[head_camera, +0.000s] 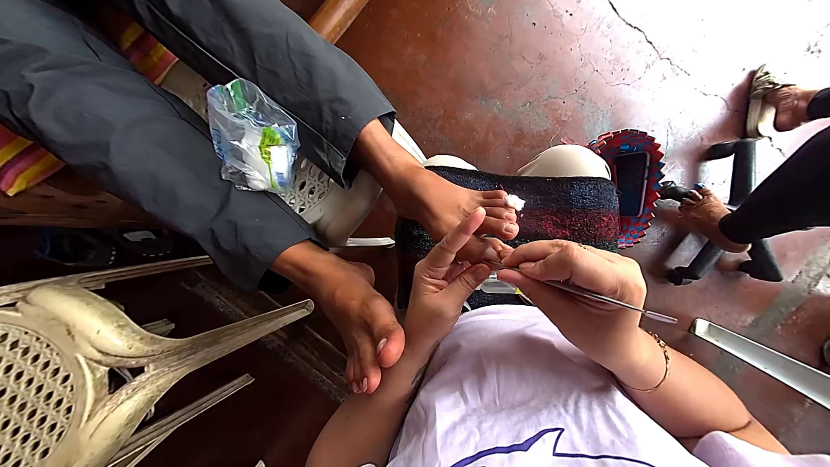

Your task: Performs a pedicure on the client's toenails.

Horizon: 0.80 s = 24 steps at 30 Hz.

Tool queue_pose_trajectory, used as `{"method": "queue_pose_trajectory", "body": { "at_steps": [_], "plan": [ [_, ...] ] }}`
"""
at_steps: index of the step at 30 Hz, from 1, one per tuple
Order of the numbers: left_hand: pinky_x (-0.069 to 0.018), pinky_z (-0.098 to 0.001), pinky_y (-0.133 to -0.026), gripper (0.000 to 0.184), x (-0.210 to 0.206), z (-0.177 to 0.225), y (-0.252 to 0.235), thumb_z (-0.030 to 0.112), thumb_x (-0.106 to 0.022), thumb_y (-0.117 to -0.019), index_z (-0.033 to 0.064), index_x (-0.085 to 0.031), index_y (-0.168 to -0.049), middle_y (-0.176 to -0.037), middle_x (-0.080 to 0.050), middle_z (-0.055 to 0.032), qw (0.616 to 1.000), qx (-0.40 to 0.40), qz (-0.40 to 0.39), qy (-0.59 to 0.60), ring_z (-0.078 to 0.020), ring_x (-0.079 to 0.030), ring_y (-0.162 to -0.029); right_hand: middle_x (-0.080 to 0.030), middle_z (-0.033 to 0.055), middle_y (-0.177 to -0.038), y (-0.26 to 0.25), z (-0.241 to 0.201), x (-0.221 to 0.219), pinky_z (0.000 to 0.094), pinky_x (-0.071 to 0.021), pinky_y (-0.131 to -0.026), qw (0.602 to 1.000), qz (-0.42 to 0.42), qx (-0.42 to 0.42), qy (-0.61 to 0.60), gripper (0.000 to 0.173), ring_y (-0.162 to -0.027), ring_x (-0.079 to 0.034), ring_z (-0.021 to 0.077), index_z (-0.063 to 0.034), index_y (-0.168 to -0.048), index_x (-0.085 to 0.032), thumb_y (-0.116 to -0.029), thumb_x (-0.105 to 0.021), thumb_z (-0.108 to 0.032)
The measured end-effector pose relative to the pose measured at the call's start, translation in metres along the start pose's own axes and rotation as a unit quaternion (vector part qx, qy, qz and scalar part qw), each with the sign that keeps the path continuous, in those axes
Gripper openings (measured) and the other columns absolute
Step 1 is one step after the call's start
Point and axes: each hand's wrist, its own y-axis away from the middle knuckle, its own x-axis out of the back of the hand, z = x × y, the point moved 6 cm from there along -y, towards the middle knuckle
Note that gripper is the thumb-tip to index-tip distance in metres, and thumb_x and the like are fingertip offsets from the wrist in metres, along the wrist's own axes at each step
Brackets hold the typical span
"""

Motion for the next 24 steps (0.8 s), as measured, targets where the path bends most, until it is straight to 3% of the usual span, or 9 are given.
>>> {"method": "queue_pose_trajectory", "body": {
  "at_steps": [16, 24],
  "plan": [
    [-0.0532, -0.0302, -0.102, 0.052, -0.001, 0.003, -0.001, 0.001, -0.063, -0.0974, 0.0223, -0.058, -0.145, -0.133, -0.065, -0.0043, 1.000, -0.007, -0.007, -0.019, -0.0140, -0.064, -0.117, -0.076, 0.0097, -0.094, -0.002, 0.009, 0.001, 0.0230, -0.0626, -0.074, 0.996, 0.018, -0.037, -0.078, 0.010, -0.085, -0.074, 0.0114, 0.0019, -0.087, -0.068, -0.0851, -0.078, 0.005],
    [-0.0540, -0.0312, -0.101, 0.053, -0.001, 0.003, -0.002, 0.000, -0.064, -0.0967, 0.0215, -0.058, -0.145, -0.129, -0.067, -0.0049, 1.000, -0.005, 0.000, -0.014, -0.0146, -0.065, -0.115, -0.077, 0.0095, -0.093, 0.000, 0.011, 0.000, 0.0243, -0.0633, -0.075, 0.995, 0.031, -0.030, -0.086, 0.012, -0.086, -0.075, 0.0126, 0.0017, -0.087, -0.068, -0.0834, -0.079, 0.007]
  ]
}}
